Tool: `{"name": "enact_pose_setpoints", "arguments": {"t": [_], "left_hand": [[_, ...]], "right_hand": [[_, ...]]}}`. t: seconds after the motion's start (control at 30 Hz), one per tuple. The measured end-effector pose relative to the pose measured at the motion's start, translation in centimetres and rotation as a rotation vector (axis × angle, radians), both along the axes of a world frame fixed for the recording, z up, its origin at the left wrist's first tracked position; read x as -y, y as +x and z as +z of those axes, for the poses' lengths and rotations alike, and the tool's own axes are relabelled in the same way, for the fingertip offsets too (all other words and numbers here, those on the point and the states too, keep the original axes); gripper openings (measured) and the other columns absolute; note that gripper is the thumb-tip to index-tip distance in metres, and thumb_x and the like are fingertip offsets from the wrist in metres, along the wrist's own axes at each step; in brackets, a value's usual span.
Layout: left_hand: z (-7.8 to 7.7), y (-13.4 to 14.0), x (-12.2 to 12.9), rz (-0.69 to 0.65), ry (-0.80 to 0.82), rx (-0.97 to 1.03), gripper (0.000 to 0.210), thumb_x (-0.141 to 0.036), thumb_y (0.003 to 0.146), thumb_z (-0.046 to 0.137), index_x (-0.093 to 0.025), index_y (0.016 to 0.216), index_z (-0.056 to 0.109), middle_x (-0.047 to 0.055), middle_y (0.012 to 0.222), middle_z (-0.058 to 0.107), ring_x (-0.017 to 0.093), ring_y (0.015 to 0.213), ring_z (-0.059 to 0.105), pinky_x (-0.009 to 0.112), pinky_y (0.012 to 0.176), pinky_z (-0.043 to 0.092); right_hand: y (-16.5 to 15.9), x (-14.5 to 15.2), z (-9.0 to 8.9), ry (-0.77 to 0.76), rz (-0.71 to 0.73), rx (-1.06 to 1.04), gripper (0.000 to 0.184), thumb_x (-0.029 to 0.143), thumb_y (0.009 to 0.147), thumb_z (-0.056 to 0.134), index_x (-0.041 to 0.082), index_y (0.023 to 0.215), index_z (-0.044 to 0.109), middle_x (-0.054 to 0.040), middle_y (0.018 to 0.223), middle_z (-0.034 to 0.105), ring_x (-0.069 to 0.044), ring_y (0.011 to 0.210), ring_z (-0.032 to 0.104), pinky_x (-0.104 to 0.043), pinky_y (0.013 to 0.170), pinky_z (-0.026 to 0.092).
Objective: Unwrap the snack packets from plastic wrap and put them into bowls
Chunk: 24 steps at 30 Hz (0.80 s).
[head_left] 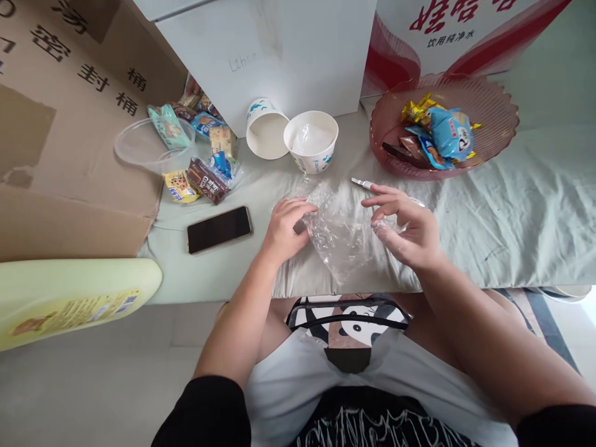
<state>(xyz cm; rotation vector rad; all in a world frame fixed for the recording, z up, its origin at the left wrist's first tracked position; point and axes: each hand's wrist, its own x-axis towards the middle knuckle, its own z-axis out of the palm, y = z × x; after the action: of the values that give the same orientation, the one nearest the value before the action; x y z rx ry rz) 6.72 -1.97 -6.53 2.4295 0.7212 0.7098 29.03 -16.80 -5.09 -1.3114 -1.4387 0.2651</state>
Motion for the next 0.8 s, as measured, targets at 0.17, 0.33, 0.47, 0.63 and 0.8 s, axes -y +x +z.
{"name": "enact_pose_setpoints", "arguments": {"t": [0.17, 0.33, 0.47, 0.63, 0.8], "left_hand": [[0.6, 0.6, 2.2, -0.097, 0.156, -0.019, 0.041, -0.033, 0.082, 0.074, -0.025, 0.122, 0.068, 0.010, 0.126, 0.075, 0.031, 0.129, 0.066, 0.053, 0.118, 0.043], [1.3, 1.3, 4.0, -0.095, 0.289, 0.109, 0.008, -0.030, 0.093, 0.065, -0.027, 0.095, 0.072, 0.005, 0.105, 0.080, 0.025, 0.109, 0.074, 0.045, 0.101, 0.055], [1.4, 1.3, 4.1, 0.040, -0.003, 0.266, 0.026, -0.039, 0.100, 0.058, -0.022, 0.084, 0.069, 0.005, 0.091, 0.078, 0.018, 0.084, 0.074, 0.034, 0.078, 0.060], [0.5, 0.9, 3.5, 0.229, -0.543, 0.410, 0.036, -0.055, 0.094, 0.063, -0.022, 0.082, 0.070, 0.002, 0.079, 0.074, 0.018, 0.075, 0.074, 0.034, 0.073, 0.063], [0.5, 0.7, 3.2, 0.205, -0.667, 0.393, 0.027, -0.046, 0.088, 0.071, -0.022, 0.076, 0.072, 0.002, 0.079, 0.076, 0.021, 0.081, 0.076, 0.034, 0.079, 0.064]], "right_hand": [[0.1, 0.1, 0.0, -0.095, -0.095, -0.100, 0.022, 0.043, 0.096, 0.065, 0.024, 0.084, 0.067, -0.0046, 0.083, 0.075, -0.030, 0.102, 0.077, -0.054, 0.097, 0.059], [0.2, 0.1, -0.2, -0.123, -0.093, -0.049, 0.013, 0.035, 0.093, 0.064, 0.024, 0.087, 0.067, -0.0044, 0.088, 0.075, -0.025, 0.090, 0.076, -0.047, 0.089, 0.060], [0.1, -0.3, -1.0, -0.091, -0.065, -0.124, 0.023, 0.035, 0.091, 0.065, 0.025, 0.112, 0.064, -0.0073, 0.108, 0.076, -0.025, 0.102, 0.073, -0.046, 0.095, 0.059], [-0.3, -0.8, -1.5, -0.131, 0.092, -0.098, 0.033, 0.041, 0.089, 0.069, 0.025, 0.118, 0.065, -0.0117, 0.131, 0.072, -0.031, 0.126, 0.067, -0.052, 0.109, 0.053], [-0.9, -0.9, -1.1, -0.146, 0.075, -0.153, 0.024, 0.045, 0.098, 0.065, 0.025, 0.087, 0.069, -0.0075, 0.106, 0.079, -0.027, 0.109, 0.074, -0.046, 0.098, 0.058]]}}
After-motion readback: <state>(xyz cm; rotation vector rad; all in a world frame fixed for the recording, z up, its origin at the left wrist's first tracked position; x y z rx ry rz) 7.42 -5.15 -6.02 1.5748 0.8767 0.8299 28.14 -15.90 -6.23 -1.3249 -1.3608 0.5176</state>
